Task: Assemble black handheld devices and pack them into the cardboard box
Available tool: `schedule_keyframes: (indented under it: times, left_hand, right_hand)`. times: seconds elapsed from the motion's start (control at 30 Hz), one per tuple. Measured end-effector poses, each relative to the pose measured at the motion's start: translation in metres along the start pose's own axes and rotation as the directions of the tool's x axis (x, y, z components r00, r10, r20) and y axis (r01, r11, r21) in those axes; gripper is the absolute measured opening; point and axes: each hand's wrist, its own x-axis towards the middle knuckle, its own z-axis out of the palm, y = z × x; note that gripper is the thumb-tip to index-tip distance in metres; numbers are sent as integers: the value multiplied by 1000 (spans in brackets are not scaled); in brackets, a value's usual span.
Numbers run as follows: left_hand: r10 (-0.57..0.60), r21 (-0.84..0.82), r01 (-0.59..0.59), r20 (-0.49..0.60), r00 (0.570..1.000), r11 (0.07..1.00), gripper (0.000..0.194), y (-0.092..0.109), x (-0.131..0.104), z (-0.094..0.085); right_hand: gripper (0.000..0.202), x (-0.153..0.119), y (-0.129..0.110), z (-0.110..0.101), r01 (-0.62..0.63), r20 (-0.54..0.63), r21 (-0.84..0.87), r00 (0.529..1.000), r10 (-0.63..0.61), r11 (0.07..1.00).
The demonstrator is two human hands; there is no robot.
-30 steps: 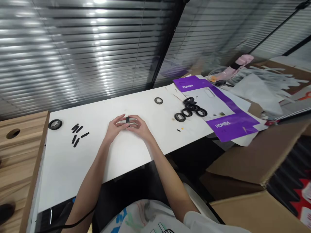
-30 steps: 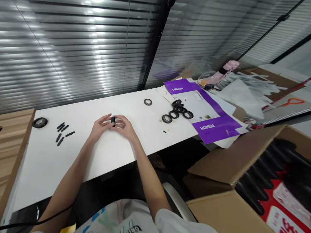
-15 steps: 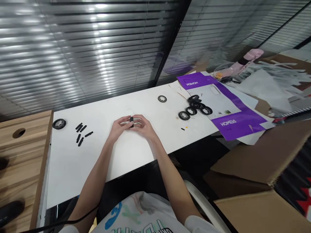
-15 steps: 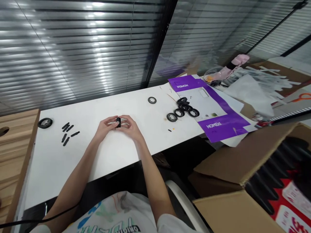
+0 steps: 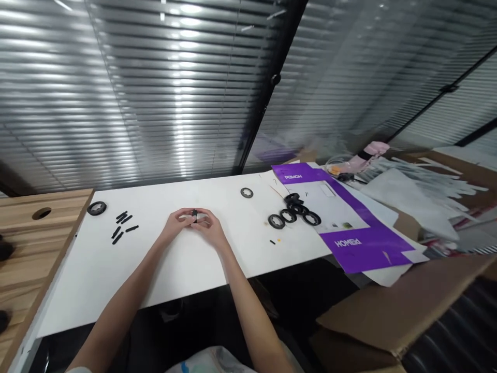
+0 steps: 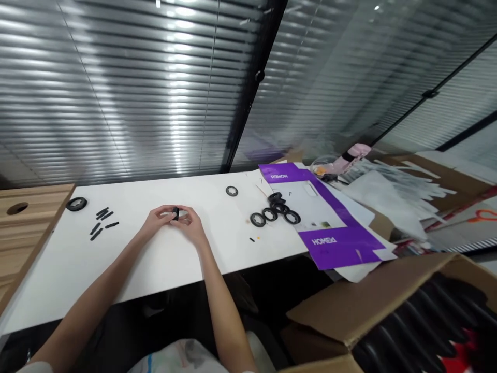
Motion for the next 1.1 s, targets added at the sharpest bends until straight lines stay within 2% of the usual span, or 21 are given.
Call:
schedule_keyframes:
  times: [0.2, 0.3, 0.47, 0.67, 0.77, 0.9, 1.1]
  left_hand:
    - [56, 15, -56, -17, 998, 998, 72, 1, -5, -10]
    - [80, 17, -80, 4, 997, 997, 75, -2, -6, -11]
    - [138, 27, -141, 77, 987, 990, 70, -7, -6, -8]
    - [208, 77, -217, 103, 973, 973, 63, -9, -10, -6]
    - [272, 123, -294, 166, 948, 948, 62, -10, -12, -6]
    - [407, 174, -457, 259, 876, 872, 55, -14, -13, -5]
    - [503, 241, -537, 191, 843, 808, 54, -18, -9, -1]
  right_hand:
    - [54, 6, 4, 2, 14, -31, 50, 999, -12, 999]
    - [55, 8, 8, 4, 16, -53, 2, 998, -16, 1000]
    - [49, -1, 1, 2, 67, -9, -53, 998, -67, 996]
    - [47, -9, -8, -2, 38, 19, -71, 999, -37, 997]
    - [47, -9, -8, -1, 27, 3, -83, 1000, -27, 996]
    - [45, -7, -6, -2, -4, -38, -95, 999, 1, 995]
    - [60, -7, -2, -3, -18, -23, -109, 1000, 16, 994]
